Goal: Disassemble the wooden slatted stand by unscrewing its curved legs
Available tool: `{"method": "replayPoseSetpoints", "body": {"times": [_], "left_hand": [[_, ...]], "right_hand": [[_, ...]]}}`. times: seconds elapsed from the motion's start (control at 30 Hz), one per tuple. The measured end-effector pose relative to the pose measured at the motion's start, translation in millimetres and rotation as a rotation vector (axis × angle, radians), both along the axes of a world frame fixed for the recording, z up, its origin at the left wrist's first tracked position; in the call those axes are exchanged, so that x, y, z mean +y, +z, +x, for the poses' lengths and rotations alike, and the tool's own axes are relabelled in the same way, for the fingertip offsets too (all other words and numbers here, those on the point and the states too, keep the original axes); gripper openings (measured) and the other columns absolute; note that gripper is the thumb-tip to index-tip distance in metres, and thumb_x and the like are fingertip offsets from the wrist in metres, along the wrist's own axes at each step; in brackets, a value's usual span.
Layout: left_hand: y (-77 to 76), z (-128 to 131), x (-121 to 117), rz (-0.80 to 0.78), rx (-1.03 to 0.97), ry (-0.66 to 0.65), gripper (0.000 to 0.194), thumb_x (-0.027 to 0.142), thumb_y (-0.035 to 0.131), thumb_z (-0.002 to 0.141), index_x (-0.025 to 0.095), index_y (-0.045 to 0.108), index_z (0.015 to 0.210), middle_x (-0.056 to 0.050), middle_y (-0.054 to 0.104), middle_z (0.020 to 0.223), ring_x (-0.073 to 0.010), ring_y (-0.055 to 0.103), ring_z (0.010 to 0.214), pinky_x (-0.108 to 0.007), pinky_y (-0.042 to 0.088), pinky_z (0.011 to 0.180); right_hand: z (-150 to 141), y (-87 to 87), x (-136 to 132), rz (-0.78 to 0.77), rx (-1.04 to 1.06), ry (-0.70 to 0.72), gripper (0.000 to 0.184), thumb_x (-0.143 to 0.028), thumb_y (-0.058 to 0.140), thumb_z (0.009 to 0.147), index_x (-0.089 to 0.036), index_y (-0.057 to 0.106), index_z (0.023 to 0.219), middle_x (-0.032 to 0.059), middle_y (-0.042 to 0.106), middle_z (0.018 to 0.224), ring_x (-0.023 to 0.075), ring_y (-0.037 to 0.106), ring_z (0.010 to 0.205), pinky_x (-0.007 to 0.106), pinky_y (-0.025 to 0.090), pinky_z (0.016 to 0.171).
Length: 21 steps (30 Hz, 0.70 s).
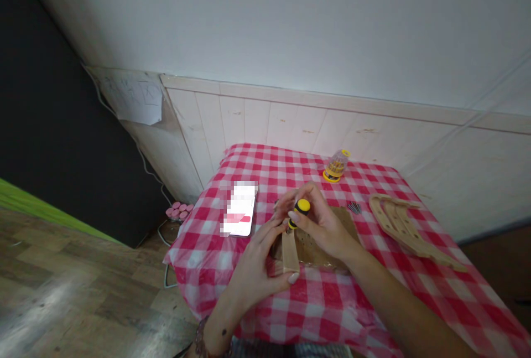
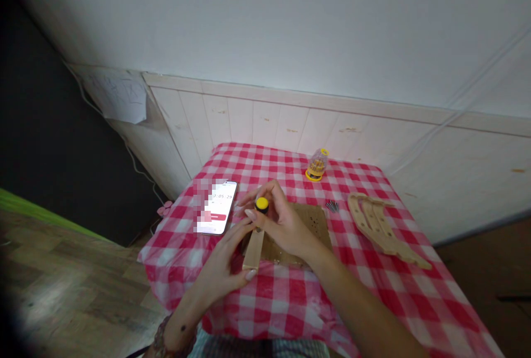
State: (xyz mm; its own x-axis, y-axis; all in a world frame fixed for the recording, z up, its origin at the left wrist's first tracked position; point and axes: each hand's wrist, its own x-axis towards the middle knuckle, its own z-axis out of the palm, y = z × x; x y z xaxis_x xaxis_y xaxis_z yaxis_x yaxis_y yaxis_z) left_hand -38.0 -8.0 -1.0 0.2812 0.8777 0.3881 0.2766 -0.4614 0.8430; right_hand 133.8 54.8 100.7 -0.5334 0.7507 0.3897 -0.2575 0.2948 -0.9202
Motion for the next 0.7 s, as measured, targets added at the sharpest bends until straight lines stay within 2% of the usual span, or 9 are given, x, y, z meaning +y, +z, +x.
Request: {"method": "replayPoseSetpoints", "body": {"times": [0.17, 0.27, 0.37, 0.53, 0.63, 0.7], "left_hand": [[-0.9, 0.3, 0.1, 0.004, 0.012, -0.002, 0.075, 0.06, 0.07, 0.086, 0.025, 0.046, 0.149, -0.016, 0.05, 0.154, -0.0374, 0.046, 0.143, -0.059, 0.039, 0.117], [2.8, 0.9, 0.0, 0.003, 0.008, -0.01, 0.074, 0.059, 0.07, 0.087, 0.025, 0.046, 0.148, -0.016, 0.05, 0.154, -0.0369, 0.046, 0.144, -0.058, 0.038, 0.118], [4.2, 1.2, 0.3, 0.0, 0.009, -0.017, 0.073, 0.057, 0.07, 0.087, 0.026, 0.046, 0.149, -0.015, 0.05, 0.154, -0.0364, 0.045, 0.144, -0.058, 0.038, 0.119], [2.4, 1.8, 0.6, 0.013, 0.008, -0.004, 0.074, 0.055, 0.072, 0.085, 0.025, 0.046, 0.148, -0.014, 0.049, 0.156, -0.0371, 0.045, 0.144, -0.058, 0.038, 0.118], [3.3, 1.9, 0.1, 0.011, 0.006, -0.004, 0.074, 0.053, 0.072, 0.086, 0.025, 0.045, 0.149, -0.015, 0.047, 0.157, -0.0365, 0.044, 0.145, -0.058, 0.037, 0.119], [4.0, 1.8, -0.2, 0.015, 0.007, -0.006, 0.074, 0.053, 0.071, 0.087, 0.026, 0.044, 0.15, -0.015, 0.046, 0.158, -0.036, 0.043, 0.146, -0.058, 0.037, 0.119]], "right_hand": [[-7.6, -9.9, -1.4, -0.045, 0.007, -0.024, 0.023, -0.046, 0.061, 0.1, -0.03, 0.047, 0.108, -0.0054, 0.053, 0.081, 0.012, 0.05, 0.067, 0.026, 0.046, 0.064], [-7.1, -16.9, -0.7, -0.072, 0.029, 0.03, 0.033, -0.058, 0.048, 0.102, -0.028, 0.054, 0.115, -0.0016, 0.051, 0.082, 0.0156, 0.049, 0.069, 0.03, 0.045, 0.063], [-3.1, -18.9, -1.3, -0.108, 0.031, 0.067, 0.042, -0.06, 0.036, 0.105, -0.026, 0.058, 0.115, 0.0017, 0.053, 0.086, 0.0186, 0.052, 0.075, 0.034, 0.047, 0.069], [0.1, -10.9, -3.8, -0.002, -0.054, -0.003, 0.031, -0.056, 0.053, 0.101, -0.026, 0.059, 0.105, 0.001, 0.055, 0.089, 0.0172, 0.056, 0.081, 0.033, 0.049, 0.074], [-4.3, -8.0, -3.2, 0.01, -0.009, -0.06, 0.027, -0.052, 0.062, 0.097, -0.027, 0.054, 0.101, 0.001, 0.056, 0.097, 0.0164, 0.058, 0.084, 0.032, 0.051, 0.076], [-8.1, -8.9, -2.4, -0.013, 0.034, -0.106, 0.024, -0.05, 0.061, 0.099, -0.028, 0.049, 0.1, -0.0001, 0.057, 0.098, 0.0148, 0.057, 0.078, 0.032, 0.052, 0.075]]}}
